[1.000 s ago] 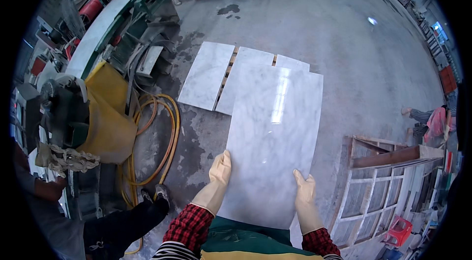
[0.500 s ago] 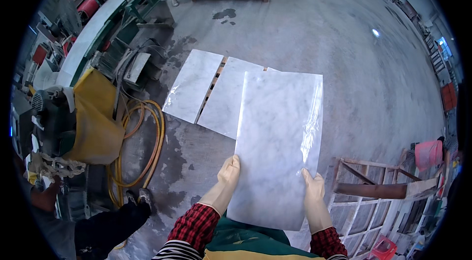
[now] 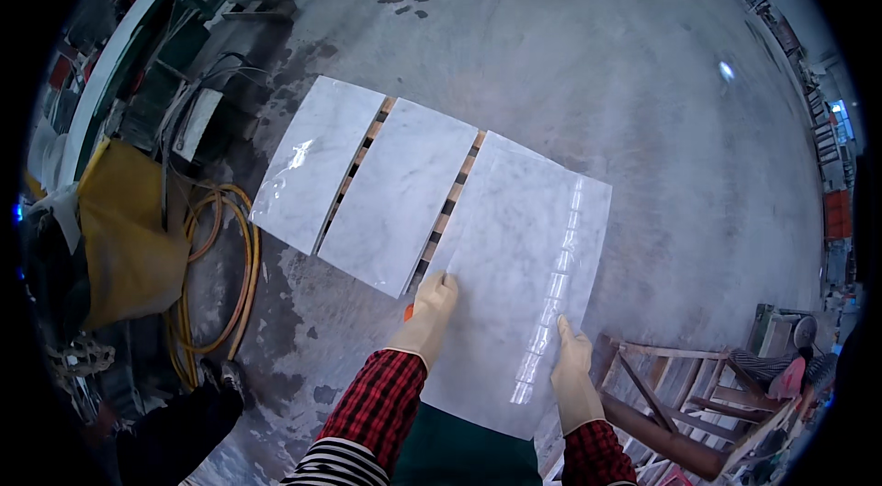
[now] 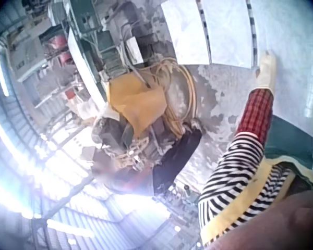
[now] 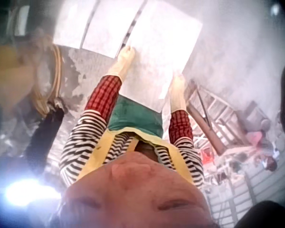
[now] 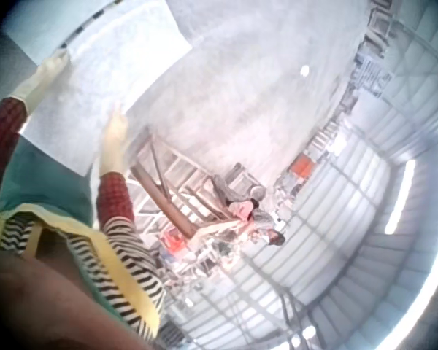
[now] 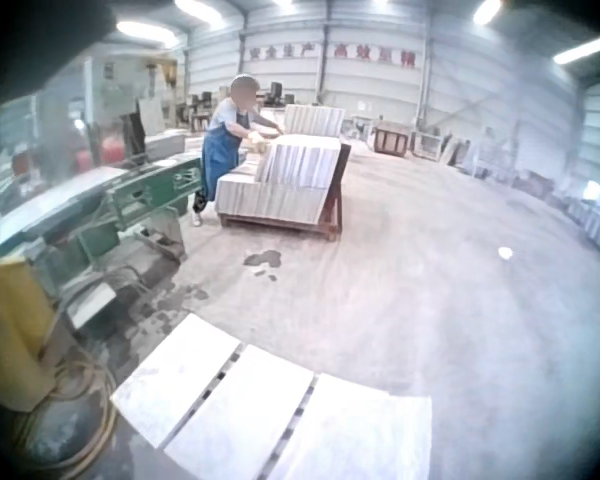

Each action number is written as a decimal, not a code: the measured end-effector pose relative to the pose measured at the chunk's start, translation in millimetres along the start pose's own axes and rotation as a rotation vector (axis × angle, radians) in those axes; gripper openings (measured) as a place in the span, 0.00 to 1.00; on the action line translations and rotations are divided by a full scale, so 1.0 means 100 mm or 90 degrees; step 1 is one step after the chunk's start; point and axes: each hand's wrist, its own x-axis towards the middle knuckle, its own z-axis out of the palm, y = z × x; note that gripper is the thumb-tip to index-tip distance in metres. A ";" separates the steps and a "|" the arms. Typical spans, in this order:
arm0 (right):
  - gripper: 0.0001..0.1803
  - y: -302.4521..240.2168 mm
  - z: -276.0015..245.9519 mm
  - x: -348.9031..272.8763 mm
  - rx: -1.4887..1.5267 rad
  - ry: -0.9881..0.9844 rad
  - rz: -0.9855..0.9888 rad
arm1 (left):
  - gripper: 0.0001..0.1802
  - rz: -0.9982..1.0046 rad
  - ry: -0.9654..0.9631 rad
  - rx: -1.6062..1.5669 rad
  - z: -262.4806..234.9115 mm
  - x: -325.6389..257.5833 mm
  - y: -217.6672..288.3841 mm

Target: The person handles large, rectangular, white stone tiles in a factory setting. They pick up tiles from a stack, place them onto a conveyor belt, and guide them through a processing machine. The person wears gloves and an apron while performing this repetitive task.

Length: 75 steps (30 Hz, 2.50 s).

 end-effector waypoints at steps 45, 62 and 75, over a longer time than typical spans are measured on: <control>0.23 1.19 0.17 1.50 -0.207 -0.256 -0.013 | 0.21 -0.335 0.037 0.020 -0.65 -1.96 -2.24; 0.27 0.32 0.66 0.13 -0.833 -0.578 -0.413 | 0.29 -0.281 0.461 -0.633 -0.05 -5.85 -3.38; 0.28 2.20 1.38 -2.49 -1.164 -1.037 -0.680 | 0.23 -0.483 0.765 -0.972 1.52 -7.49 -3.97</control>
